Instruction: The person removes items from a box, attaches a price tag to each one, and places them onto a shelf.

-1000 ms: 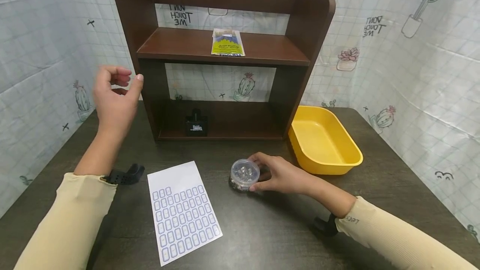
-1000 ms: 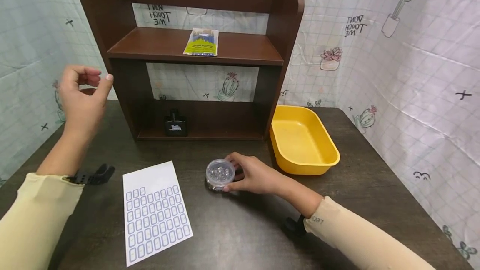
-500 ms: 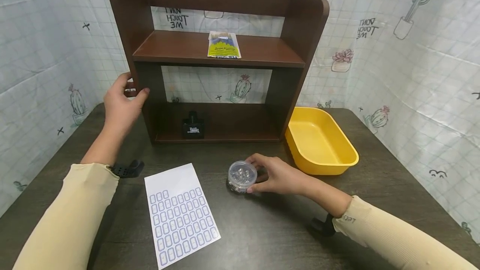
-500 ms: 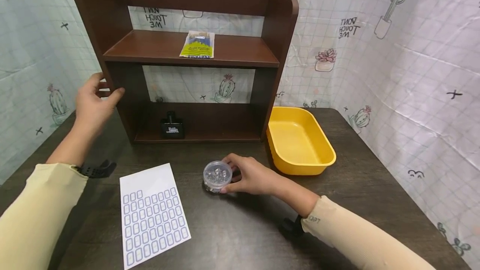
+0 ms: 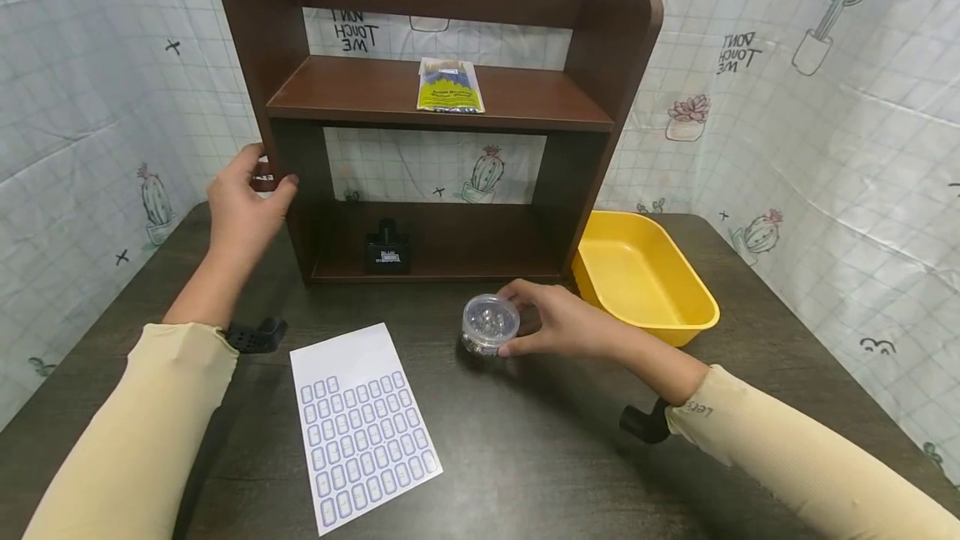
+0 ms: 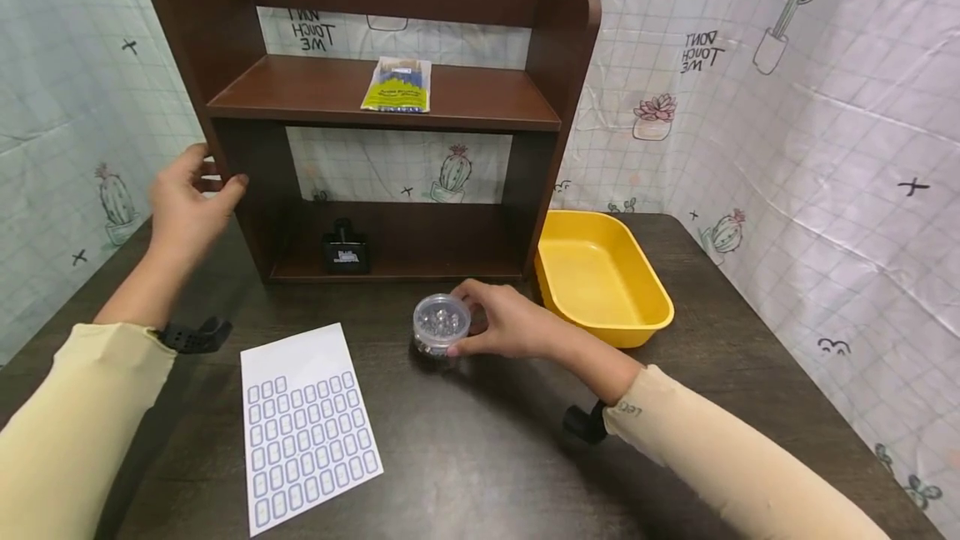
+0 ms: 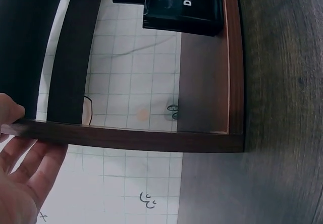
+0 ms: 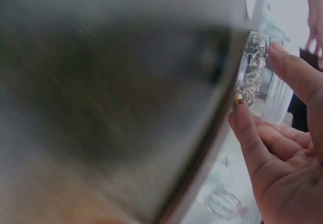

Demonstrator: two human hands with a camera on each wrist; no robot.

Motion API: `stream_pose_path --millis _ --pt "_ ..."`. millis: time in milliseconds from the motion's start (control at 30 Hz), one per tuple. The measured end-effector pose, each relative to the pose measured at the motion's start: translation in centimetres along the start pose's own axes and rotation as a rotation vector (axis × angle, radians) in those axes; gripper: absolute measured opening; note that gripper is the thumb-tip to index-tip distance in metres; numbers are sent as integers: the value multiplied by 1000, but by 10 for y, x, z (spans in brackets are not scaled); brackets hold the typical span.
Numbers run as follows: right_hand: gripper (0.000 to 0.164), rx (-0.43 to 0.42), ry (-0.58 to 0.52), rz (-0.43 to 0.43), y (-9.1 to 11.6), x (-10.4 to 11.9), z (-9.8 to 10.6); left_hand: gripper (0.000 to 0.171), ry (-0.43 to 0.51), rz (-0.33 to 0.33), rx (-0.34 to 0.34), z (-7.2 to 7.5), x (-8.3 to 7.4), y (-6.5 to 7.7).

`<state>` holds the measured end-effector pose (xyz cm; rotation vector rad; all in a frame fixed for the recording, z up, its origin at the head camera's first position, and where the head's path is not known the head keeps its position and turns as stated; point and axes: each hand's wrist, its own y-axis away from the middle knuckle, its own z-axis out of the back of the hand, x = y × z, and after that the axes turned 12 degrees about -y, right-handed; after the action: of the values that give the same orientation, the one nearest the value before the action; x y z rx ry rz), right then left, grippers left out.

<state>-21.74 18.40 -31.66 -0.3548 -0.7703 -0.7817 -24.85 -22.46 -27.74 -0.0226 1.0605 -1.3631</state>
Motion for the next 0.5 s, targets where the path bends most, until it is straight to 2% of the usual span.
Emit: stream_pose_path --millis 267,500 --pt "67 -58 34 -15 -34 1 43 39 -10 -13 -7 0 0 0" --pt "66 -39 110 -47 -63 -12 60 42 -22 -23 10 1 -1 1"
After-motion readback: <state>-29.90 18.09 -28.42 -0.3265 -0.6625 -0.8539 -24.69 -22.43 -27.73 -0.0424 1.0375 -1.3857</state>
